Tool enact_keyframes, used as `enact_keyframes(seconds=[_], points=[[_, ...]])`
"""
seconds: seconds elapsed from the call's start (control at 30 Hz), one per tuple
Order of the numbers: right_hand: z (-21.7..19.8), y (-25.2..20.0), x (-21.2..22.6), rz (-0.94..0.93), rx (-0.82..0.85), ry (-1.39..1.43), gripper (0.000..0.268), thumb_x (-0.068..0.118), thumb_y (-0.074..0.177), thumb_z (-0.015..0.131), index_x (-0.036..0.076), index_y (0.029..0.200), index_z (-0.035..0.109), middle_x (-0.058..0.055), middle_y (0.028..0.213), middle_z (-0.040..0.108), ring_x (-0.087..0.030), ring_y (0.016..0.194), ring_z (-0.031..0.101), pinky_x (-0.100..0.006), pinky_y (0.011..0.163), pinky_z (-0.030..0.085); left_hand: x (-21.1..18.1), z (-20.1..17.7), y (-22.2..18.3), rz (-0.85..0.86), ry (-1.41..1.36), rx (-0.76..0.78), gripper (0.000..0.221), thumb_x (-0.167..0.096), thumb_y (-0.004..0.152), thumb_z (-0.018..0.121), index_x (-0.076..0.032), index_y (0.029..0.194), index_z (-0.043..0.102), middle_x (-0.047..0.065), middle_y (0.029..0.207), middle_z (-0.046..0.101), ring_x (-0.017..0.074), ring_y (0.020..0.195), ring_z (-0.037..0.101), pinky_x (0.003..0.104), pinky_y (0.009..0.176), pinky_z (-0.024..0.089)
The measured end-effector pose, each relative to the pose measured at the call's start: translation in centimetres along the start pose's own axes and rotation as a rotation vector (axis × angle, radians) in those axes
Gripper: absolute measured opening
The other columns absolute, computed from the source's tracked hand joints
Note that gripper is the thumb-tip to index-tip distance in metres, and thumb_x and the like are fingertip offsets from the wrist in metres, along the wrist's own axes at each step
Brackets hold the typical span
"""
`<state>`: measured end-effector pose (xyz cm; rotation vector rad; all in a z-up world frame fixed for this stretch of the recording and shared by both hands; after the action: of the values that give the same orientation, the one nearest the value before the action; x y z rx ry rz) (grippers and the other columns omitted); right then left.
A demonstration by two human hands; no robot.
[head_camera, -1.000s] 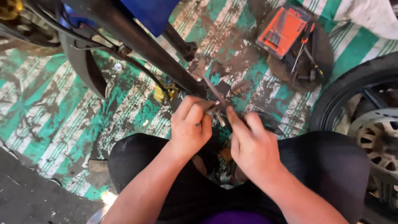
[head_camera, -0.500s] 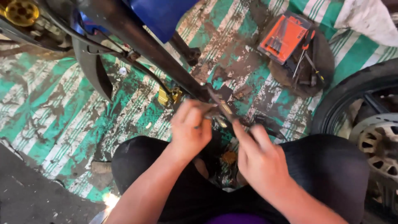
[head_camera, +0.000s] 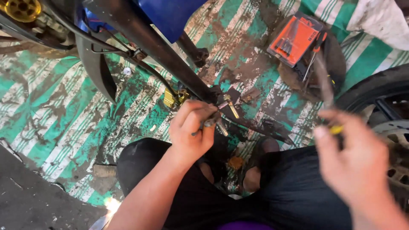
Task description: Filing a motorcycle brake component to ensure proper fit and using a screwdriver to manipulate the assembly.
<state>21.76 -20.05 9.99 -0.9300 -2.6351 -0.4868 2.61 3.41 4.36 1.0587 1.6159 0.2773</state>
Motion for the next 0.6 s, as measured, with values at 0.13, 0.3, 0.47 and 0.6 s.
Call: enact_keyframes(seconds=[0.13, 0.3, 0.47, 0.6], points=[[0.1, 7.2, -2.7, 0.001, 0.112, -0.009, 0.025, 0.012, 0.112, 0.080, -0.008, 0.126, 0.076, -0.019, 0.100, 0.074, -0.033, 0.078, 0.067, -0.043, 0.075, 0.052, -0.5, 0.1, -0.1, 0.004, -0.045, 0.020, 0.025, 0.009, 0.084, 0.075, 0.001, 0.108, 0.072, 0.015, 0.104, 0.072, 0.0281, 0.083, 0.071, 0.035, 0.072, 0.057], [8.3, 13.2, -3.8, 0.165, 0.464, 0.861, 0.021, 0.008, 0.106, 0.074, -0.004, 0.120, 0.064, -0.012, 0.088, 0.064, -0.019, 0.070, 0.059, -0.031, 0.059, 0.051, -1.2, 0.4, 0.5, -0.040, -0.117, 0.032, 0.023, 0.007, 0.082, 0.077, 0.001, 0.103, 0.069, 0.015, 0.105, 0.074, 0.0283, 0.087, 0.072, 0.035, 0.076, 0.059], [12.9, 11.5, -2.0, 0.318, 0.855, 1.408, 0.017, 0.009, 0.095, 0.078, 0.009, 0.090, 0.061, -0.028, 0.134, 0.074, -0.039, 0.111, 0.079, -0.046, 0.085, 0.063, -1.5, 0.8, 1.6, -0.134, -0.115, 0.081, 0.023, 0.003, 0.086, 0.079, -0.002, 0.107, 0.076, 0.010, 0.105, 0.075, 0.0267, 0.088, 0.073, 0.035, 0.078, 0.058], [15.3, 10.6, -3.1, 0.353, 0.786, 1.568, 0.036, -0.004, 0.093, 0.081, 0.010, 0.089, 0.047, -0.019, 0.106, 0.082, -0.033, 0.099, 0.085, -0.042, 0.068, 0.072, -0.6, 2.2, 1.8, -0.007, -0.260, -0.054, 0.009, -0.001, 0.099, 0.078, -0.004, 0.108, 0.080, 0.011, 0.099, 0.079, 0.0402, 0.089, 0.082, 0.050, 0.076, 0.068]])
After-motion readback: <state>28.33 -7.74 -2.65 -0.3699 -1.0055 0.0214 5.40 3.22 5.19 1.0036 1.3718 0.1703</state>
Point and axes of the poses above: each hand's wrist, its own y-axis towards the middle knuckle, its own z-axis out of the palm, x = y × z, the point moved 5 cm from there along y, towards the middle knuckle
